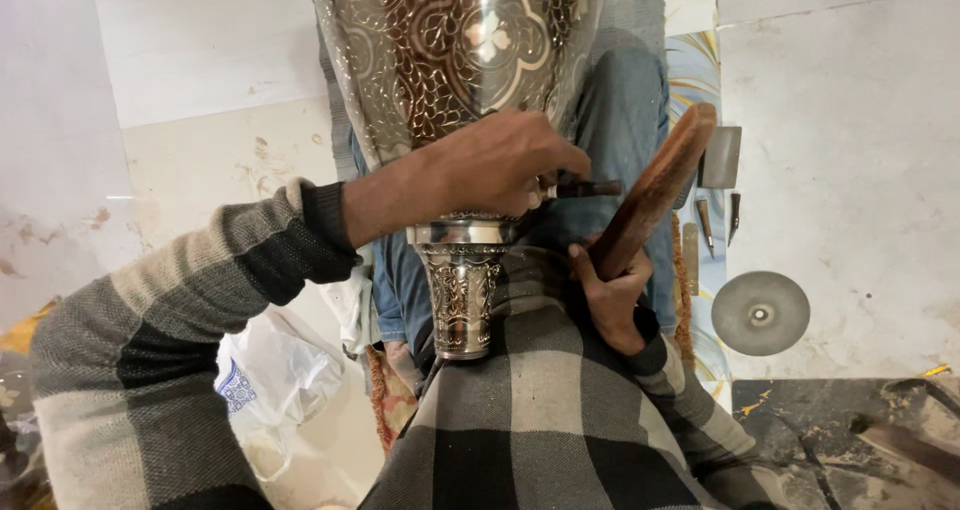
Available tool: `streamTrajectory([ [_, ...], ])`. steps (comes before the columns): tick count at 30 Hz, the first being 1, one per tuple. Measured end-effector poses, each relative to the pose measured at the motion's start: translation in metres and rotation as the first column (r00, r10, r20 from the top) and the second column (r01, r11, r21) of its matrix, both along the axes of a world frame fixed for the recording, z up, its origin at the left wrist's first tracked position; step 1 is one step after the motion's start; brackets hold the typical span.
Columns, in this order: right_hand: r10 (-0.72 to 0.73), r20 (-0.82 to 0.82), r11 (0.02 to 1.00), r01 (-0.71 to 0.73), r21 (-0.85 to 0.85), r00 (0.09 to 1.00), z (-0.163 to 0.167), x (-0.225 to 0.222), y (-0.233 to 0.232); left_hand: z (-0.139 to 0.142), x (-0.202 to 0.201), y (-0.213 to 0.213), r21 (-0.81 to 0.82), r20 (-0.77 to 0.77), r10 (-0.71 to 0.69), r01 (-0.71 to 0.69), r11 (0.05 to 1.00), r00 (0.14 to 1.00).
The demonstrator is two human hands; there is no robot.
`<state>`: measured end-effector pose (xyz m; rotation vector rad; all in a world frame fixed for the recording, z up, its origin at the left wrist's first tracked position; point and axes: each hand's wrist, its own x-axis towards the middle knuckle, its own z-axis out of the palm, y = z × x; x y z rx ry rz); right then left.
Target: The person sits on the floor holding a large engraved brass vase between the legs and hammers a small punch against the vase's decorated surface with a wooden mallet, repositioning the punch by hand to work successive spots on the metal ornamentation.
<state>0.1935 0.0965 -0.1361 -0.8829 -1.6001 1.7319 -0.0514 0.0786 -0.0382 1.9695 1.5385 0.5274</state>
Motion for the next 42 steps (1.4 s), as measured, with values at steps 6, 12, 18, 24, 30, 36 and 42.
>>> streamTrajectory([
  [6, -0.009, 0.013, 0.999, 0.008, 0.049, 1.0, 0.003, -0.001, 0.0, 0.005, -0.004, 0.006, -0.062, -0.002, -0.089, 0.089, 0.994, 0.996],
  [12, -0.059, 0.04, 0.994, 0.055, 0.093, 0.997, 0.002, -0.001, -0.004, 0.011, 0.001, 0.006, -0.001, -0.149, -0.205, 0.207, 0.978, 0.967],
  [18, -0.074, -0.124, 0.997, 0.077, 0.016, 0.989, 0.002, -0.006, -0.004, 0.005, 0.001, 0.018, -0.104, -0.061, -0.218, 0.211, 0.972, 0.974],
  [24, -0.029, -0.07, 0.998, 0.032, 0.051, 0.997, 0.005, -0.01, -0.004, 0.007, -0.001, 0.013, -0.075, -0.139, -0.213, 0.204, 0.976, 0.967],
  [30, -0.046, -0.082, 0.997, 0.052, 0.062, 0.996, 0.007, -0.009, -0.002, 0.008, -0.004, 0.01, -0.156, -0.177, -0.228, 0.202, 0.967, 0.957],
  [36, -0.141, -0.063, 0.985, 0.134, -0.11, 0.988, 0.01, -0.01, -0.002, 0.008, -0.005, 0.011, -0.072, -0.109, -0.239, 0.232, 0.97, 0.965],
  [42, -0.169, -0.202, 0.966, 0.202, 0.159, 0.965, 0.009, -0.018, -0.01, 0.019, -0.003, 0.017, -0.206, -0.128, -0.318, 0.288, 0.935, 0.94],
])
